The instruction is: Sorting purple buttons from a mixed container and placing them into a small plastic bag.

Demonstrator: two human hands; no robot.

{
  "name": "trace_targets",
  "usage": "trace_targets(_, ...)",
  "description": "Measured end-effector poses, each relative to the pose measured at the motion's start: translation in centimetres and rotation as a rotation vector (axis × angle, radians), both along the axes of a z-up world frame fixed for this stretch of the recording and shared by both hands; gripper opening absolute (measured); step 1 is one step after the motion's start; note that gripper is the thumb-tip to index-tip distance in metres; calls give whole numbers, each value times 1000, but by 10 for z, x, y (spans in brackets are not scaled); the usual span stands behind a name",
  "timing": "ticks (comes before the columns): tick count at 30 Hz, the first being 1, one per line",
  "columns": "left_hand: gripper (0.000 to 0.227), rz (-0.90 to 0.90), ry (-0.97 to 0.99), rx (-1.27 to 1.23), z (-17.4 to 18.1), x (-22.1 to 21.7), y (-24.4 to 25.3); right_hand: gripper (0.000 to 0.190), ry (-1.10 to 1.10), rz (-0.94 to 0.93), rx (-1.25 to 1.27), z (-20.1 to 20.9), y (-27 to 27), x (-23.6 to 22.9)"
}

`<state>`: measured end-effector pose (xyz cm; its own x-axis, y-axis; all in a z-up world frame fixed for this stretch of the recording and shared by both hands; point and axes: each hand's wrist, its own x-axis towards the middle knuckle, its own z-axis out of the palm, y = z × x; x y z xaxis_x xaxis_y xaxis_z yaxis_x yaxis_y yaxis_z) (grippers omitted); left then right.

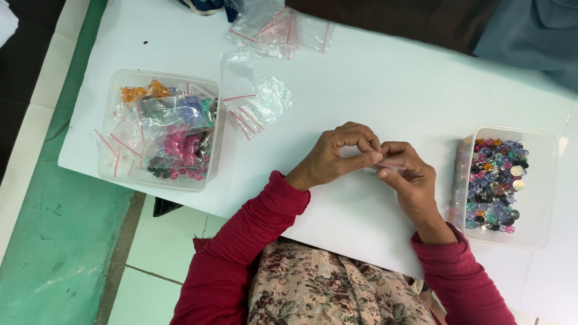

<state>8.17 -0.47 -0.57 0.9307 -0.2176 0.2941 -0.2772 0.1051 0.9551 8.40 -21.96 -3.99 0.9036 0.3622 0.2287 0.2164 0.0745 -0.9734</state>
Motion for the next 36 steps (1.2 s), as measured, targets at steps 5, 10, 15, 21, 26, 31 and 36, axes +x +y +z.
trace_targets(5, 14, 43, -10, -9, -7, 6, 7, 10, -11, 28, -130, 4, 5, 1)
trace_targets(10, 17, 129, -42, -28, -4, 11, 15, 17, 37, 62, -200, 10, 9, 1)
trace_targets(15, 17, 166, -37, -56, -15, 13, 16, 17, 106, 70, -162, 20, 13, -3)
trace_targets(21, 11, 326, -93, -73, -10, 4, 18, 14, 251, 68, 4, 15, 13, -7)
trace_targets(26, 14, 500, -237, 70, 12, -31, 36, 13, 329, 122, 81, 4, 27, -12)
trace_targets(31, 14, 710, -310, 225, 28, -80, 80, 15, 356, 207, 85, 19, 75, -21)
trace_targets(36, 12, 1086, -378, 237, 38, -114, 134, 24, 215, 337, -12, 61, 159, -30)
